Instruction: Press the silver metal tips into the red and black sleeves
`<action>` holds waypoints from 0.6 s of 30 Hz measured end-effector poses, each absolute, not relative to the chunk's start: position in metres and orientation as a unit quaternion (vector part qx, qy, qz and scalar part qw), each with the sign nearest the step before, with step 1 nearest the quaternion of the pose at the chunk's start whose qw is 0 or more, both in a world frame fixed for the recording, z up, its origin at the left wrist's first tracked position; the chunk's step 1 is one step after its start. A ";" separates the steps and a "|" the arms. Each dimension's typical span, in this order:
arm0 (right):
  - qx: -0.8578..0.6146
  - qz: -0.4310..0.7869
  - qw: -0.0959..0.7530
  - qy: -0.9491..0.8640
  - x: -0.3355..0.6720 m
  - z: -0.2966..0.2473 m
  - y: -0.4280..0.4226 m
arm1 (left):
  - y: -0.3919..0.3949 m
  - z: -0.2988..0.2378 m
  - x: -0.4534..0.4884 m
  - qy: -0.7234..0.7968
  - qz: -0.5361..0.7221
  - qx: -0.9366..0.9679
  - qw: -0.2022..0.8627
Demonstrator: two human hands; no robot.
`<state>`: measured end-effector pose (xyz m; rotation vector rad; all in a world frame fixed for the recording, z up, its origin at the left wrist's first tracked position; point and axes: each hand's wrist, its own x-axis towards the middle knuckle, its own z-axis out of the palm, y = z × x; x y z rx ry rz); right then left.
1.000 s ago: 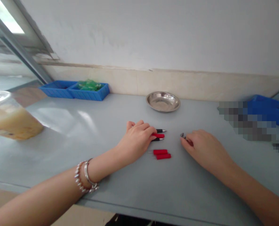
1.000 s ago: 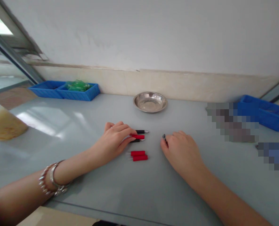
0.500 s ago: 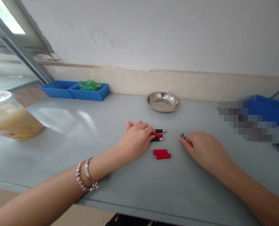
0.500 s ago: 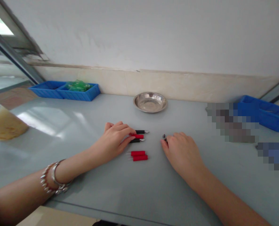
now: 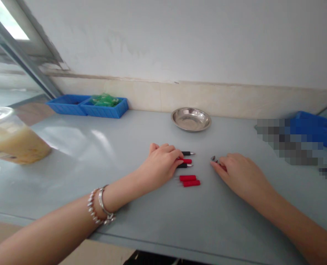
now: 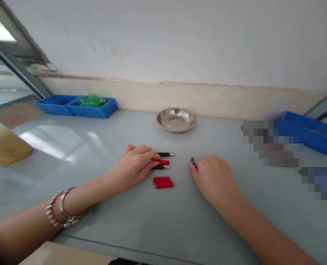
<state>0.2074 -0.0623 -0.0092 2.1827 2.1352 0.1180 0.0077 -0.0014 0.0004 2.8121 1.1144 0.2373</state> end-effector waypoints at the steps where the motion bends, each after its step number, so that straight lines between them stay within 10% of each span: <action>1: 0.713 0.040 0.045 0.698 0.208 -0.009 -0.062 | -0.002 0.001 0.008 0.363 0.079 0.926 0.060; 18: 0.701 0.072 0.017 0.709 0.212 -0.014 -0.063 | 0.007 -0.002 0.004 0.363 0.198 0.909 0.059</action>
